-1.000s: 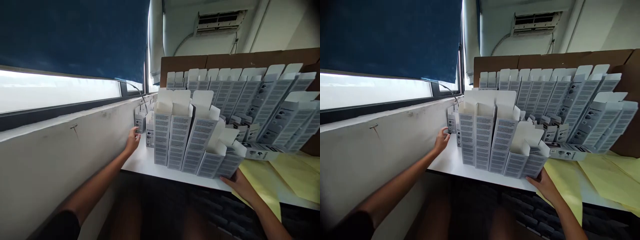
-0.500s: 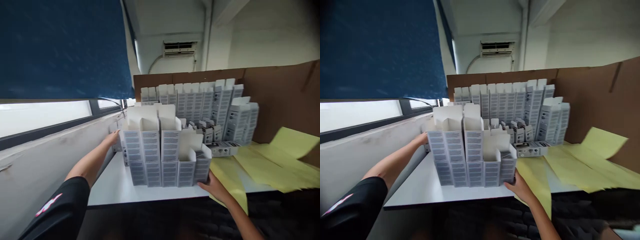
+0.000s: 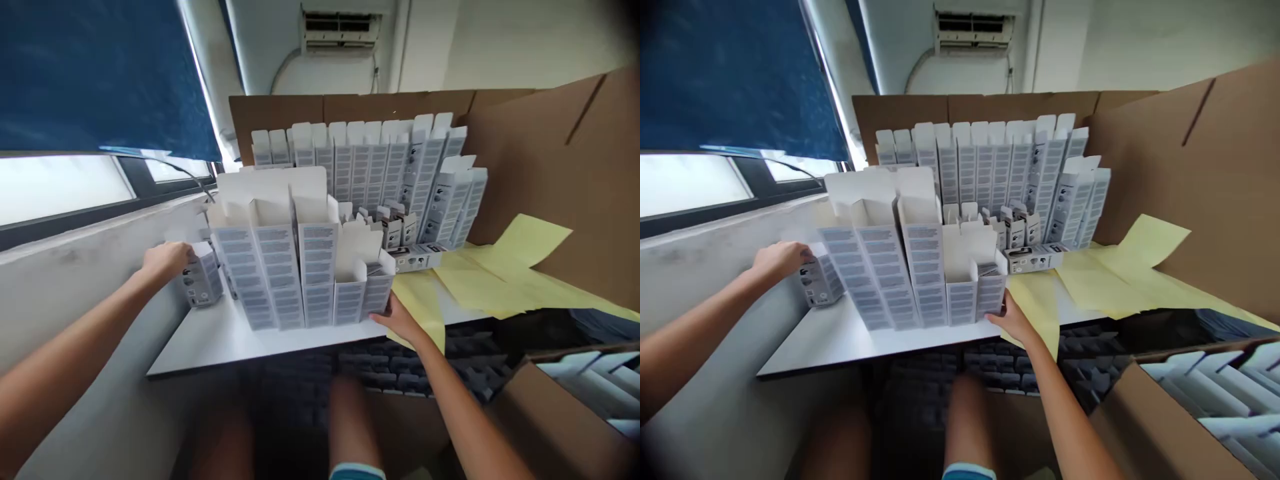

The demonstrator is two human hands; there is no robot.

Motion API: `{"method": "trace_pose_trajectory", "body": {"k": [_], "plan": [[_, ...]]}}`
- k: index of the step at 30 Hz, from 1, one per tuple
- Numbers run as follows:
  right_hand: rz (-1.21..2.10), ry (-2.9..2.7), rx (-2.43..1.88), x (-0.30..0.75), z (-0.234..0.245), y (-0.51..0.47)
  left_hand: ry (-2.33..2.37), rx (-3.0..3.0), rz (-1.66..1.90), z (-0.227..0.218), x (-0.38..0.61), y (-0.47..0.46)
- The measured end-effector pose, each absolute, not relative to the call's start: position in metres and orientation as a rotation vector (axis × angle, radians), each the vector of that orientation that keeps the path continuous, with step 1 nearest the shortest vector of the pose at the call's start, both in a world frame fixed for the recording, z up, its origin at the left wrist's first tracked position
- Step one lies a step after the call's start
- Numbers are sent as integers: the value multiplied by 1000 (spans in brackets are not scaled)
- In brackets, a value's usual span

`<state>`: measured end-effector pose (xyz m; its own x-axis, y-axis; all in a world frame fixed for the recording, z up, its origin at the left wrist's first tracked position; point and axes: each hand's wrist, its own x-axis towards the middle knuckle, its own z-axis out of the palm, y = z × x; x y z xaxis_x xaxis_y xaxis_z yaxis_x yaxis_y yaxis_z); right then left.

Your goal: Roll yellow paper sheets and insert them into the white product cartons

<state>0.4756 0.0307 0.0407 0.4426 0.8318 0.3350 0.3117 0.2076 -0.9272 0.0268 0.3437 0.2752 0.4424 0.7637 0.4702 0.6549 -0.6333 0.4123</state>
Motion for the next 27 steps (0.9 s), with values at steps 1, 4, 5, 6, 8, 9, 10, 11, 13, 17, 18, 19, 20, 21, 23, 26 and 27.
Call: {"method": "trace_pose_trajectory", "body": {"k": [1, 4, 5, 6, 8, 9, 10, 11, 13, 17, 18, 19, 20, 21, 23, 26, 27], "plan": [[496, -1110, -1371, 477, 39, 31, 1386, 2543, 900, 274, 20, 334], [494, -1110, -1376, 481, 37, 30, 1707, 2604, 720, 271, 9, 298], [490, -1116, -1365, 481, 37, 29, 1758, 2622, 672, 270, 8, 284], [486, -1122, -1348, 482, 37, 28, 1797, 2641, 625, 269, 8, 270], [475, -1134, -1313, 481, 39, 27, 1820, 2695, 514, 267, 9, 242], [472, -1140, -1304, 480, 40, 27, 1811, 2722, 455, 266, 9, 229], [462, -1141, -1299, 479, 41, 27, 1791, 2748, 402, 265, 9, 218], [437, -1132, -1297, 479, 43, 27, 1766, 2769, 361, 264, 9, 208], [345, -1086, -1289, 478, 46, 29, 1721, 2795, 321, 262, 7, 194], [44, -919, -1300, 478, 55, 21, 1677, 2856, 330, 257, 5, 180], [-29, -881, -1309, 478, 56, 15, 1657, 2887, 359, 254, 5, 178], [-89, -845, -1314, 477, 57, 7, 1628, 2923, 397, 252, 5, 175], [-133, -841, -1336, 475, 55, -2, 1592, 2957, 447, 248, 5, 173], [-173, -883, -1387, 472, 52, -13, 1559, 2981, 506, 244, 5, 171], [-271, -1074, -1596, 462, 40, -34, 1511, 2992, 634, 236, 5, 170], [-473, -1396, -2007, 448, 16, -59, 1480, 2961, 804, 222, 3, 176], [-534, -1431, -2095, 445, 10, -64, 1469, 2951, 858, 218, 1, 180]]}}
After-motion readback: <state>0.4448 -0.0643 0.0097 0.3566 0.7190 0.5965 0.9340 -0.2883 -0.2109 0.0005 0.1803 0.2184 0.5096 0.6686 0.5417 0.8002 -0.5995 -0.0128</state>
